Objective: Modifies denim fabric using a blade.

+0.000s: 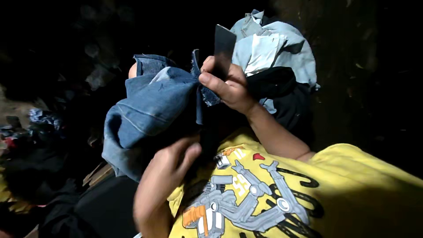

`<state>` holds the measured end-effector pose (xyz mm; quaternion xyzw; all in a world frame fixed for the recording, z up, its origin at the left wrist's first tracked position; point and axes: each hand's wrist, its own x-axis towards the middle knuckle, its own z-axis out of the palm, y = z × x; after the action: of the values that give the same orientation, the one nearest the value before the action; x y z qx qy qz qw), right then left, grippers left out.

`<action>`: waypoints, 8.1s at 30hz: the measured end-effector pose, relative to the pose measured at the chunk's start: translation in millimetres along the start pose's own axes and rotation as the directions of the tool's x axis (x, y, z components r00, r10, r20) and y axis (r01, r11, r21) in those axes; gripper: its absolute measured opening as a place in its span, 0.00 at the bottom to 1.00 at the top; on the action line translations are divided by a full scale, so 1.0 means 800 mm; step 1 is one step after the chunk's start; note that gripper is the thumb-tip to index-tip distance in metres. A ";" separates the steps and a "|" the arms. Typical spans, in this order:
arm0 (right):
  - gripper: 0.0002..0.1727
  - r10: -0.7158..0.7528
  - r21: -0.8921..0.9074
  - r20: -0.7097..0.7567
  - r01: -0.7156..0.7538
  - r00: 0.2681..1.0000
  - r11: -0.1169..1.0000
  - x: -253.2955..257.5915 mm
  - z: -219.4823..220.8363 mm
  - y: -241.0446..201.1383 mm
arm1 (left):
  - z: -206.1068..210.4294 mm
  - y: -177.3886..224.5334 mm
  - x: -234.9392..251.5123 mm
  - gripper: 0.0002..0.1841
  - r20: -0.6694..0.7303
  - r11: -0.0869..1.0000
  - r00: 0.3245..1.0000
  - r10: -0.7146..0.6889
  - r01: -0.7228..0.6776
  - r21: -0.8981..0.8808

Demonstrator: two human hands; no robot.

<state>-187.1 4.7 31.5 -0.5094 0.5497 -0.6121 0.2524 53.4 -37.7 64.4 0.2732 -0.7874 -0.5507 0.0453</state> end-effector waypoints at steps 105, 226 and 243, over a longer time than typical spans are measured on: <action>0.50 0.124 0.120 0.348 -0.176 0.929 0.977 0.006 0.037 -0.021 | 0.013 0.008 0.053 0.10 -0.612 0.817 0.747 -0.258 -0.169 -0.551; 0.39 0.258 0.109 0.070 -0.264 0.964 0.958 -0.041 -0.007 -0.056 | 0.059 0.012 0.089 0.19 -0.595 0.819 0.708 -0.381 -0.040 -0.572; 0.39 0.325 -0.253 0.011 -0.311 0.946 0.916 -0.059 0.036 0.000 | 0.063 0.006 0.086 0.12 -0.554 0.741 0.717 -0.422 -0.079 -0.667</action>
<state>-144.8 33.6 11.7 -0.4567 0.6904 -0.4758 0.2973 -25.6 -27.0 33.1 0.4973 -0.4428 -0.6513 0.3640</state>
